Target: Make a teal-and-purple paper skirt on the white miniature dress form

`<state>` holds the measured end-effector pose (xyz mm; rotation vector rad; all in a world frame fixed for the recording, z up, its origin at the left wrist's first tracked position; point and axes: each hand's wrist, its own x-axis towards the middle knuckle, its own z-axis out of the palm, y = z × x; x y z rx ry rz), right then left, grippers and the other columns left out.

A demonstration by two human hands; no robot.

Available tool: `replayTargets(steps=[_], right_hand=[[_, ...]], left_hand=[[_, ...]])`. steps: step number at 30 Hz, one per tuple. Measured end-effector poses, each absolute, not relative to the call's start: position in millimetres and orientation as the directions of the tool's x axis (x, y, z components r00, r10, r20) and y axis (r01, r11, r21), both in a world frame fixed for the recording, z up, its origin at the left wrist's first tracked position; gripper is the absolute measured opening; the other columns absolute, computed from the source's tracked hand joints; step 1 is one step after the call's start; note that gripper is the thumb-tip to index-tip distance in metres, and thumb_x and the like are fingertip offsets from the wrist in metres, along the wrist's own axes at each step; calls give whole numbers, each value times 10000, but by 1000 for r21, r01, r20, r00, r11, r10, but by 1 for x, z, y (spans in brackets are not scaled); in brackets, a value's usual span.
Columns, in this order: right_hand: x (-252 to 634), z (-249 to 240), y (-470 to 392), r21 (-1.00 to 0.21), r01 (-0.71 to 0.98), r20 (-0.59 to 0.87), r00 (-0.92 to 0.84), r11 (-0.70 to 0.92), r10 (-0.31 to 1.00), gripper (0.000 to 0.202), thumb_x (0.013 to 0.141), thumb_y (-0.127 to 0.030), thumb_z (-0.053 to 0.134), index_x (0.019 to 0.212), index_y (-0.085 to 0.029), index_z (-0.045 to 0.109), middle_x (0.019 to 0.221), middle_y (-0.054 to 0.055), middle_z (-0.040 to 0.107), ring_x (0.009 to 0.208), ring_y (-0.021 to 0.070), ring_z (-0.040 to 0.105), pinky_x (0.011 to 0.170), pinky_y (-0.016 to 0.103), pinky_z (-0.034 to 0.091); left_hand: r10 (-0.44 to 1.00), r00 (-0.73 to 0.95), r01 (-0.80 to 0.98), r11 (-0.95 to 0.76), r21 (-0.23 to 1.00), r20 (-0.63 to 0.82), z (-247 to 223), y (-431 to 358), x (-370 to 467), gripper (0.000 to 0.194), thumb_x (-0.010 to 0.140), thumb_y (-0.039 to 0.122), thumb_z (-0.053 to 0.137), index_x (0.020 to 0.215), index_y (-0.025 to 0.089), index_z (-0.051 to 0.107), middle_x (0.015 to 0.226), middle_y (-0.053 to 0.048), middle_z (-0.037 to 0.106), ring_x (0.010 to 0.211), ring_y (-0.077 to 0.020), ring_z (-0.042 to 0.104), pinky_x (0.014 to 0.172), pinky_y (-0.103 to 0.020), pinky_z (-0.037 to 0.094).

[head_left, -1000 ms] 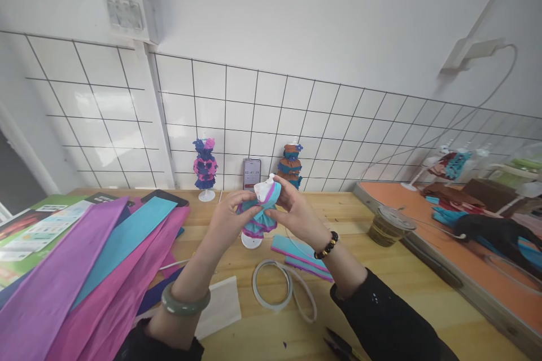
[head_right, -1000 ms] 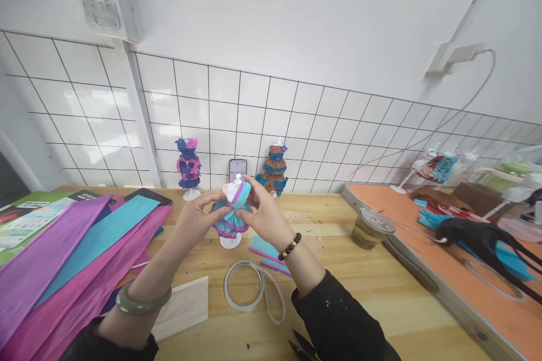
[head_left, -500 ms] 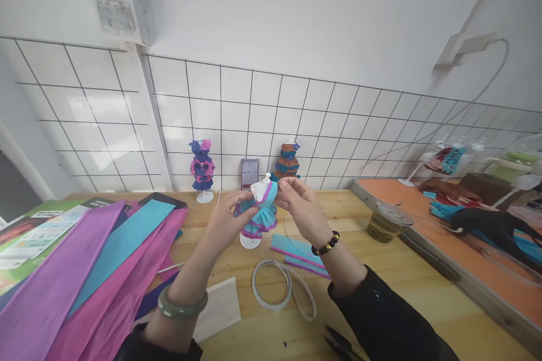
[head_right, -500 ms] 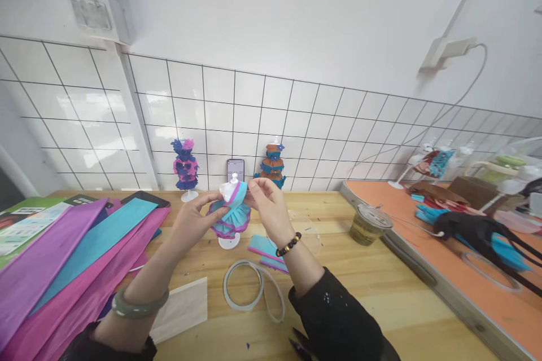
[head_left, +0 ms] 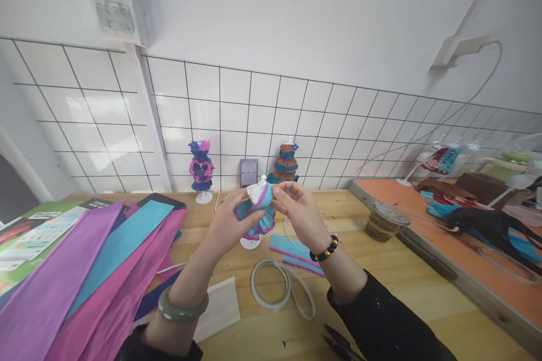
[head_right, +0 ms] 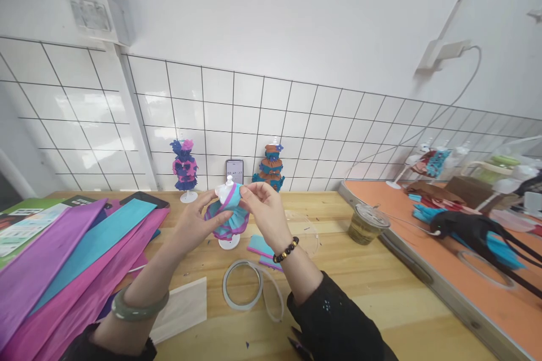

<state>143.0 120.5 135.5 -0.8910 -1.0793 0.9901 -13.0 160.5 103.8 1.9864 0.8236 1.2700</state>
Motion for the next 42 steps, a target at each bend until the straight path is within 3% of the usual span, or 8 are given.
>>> replayTargets(steps=[8, 16, 19, 27, 34, 37, 39, 42], right_hand=[[138, 134, 113, -936, -180, 291, 93, 303, 952, 281, 714, -454, 668, 673, -179, 628, 886, 64, 670, 890, 211, 617, 859, 393, 486], [137, 135, 108, -945, -108, 303, 73, 309, 950, 267, 712, -387, 677, 587, -166, 595, 714, 20, 604, 673, 136, 542, 615, 277, 435], [138, 135, 104, -952, -109, 283, 47, 286, 958, 251, 718, -375, 673, 585, -166, 629, 692, 20, 607, 666, 141, 545, 642, 301, 433], [141, 138, 97, -963, -137, 230, 46, 234, 972, 223, 699, -375, 694, 618, -166, 692, 984, 75, 655, 946, 221, 573, 852, 382, 430], [144, 135, 97, -963, -95, 241, 98, 250, 966, 241, 700, -379, 692, 606, -161, 648, 945, 78, 651, 951, 223, 574, 811, 370, 451], [143, 133, 96, -945, 19, 324, 203, 328, 924, 232, 732, -365, 663, 630, -170, 586, 919, 54, 630, 861, 175, 576, 764, 325, 455], [139, 131, 92, -902, 221, 421, 245, 372, 874, 212, 760, -349, 635, 659, -181, 555, 795, 26, 603, 739, 149, 555, 687, 297, 446], [128, 126, 86, -722, 581, 541, 138, 374, 830, 180, 790, -313, 603, 675, -183, 557, 679, 3, 558, 641, 138, 512, 620, 278, 405]], left_hand=[[829, 265, 180, -544, 819, 493, 109, 155, -15, 467, 755, 389, 630, 1196, 259, 546, 1248, -55, 571, 1173, -242, 490, 963, -357, 390], [820, 242, 26, -540, 841, 519, 111, 152, -15, 329, 803, 398, 575, 1077, 221, 621, 1153, -66, 628, 1095, -241, 546, 900, -335, 439], [837, 211, 26, -522, 853, 506, 111, 152, -16, 317, 812, 402, 567, 1053, 213, 648, 1128, -71, 646, 1070, -250, 564, 912, -352, 435], [813, 194, 41, -566, 823, 549, 110, 152, -17, 282, 787, 375, 610, 1013, 226, 689, 1157, -58, 646, 1133, -250, 533, 979, -372, 395], [828, 222, 39, -536, 843, 516, 111, 150, -18, 315, 805, 381, 586, 1075, 241, 666, 1190, -44, 631, 1143, -239, 532, 974, -361, 395], [856, 177, 71, -503, 861, 486, 112, 150, -16, 351, 787, 402, 599, 1089, 233, 659, 1134, -46, 661, 1076, -235, 573, 921, -348, 432], [862, 119, 95, -504, 858, 493, 113, 149, -14, 351, 765, 403, 622, 1063, 224, 671, 1091, -46, 678, 1042, -226, 587, 882, -323, 453], [856, 41, 142, -516, 845, 516, 116, 147, -11, 304, 748, 390, 638, 998, 226, 696, 1015, -30, 698, 995, -206, 601, 830, -285, 471]])
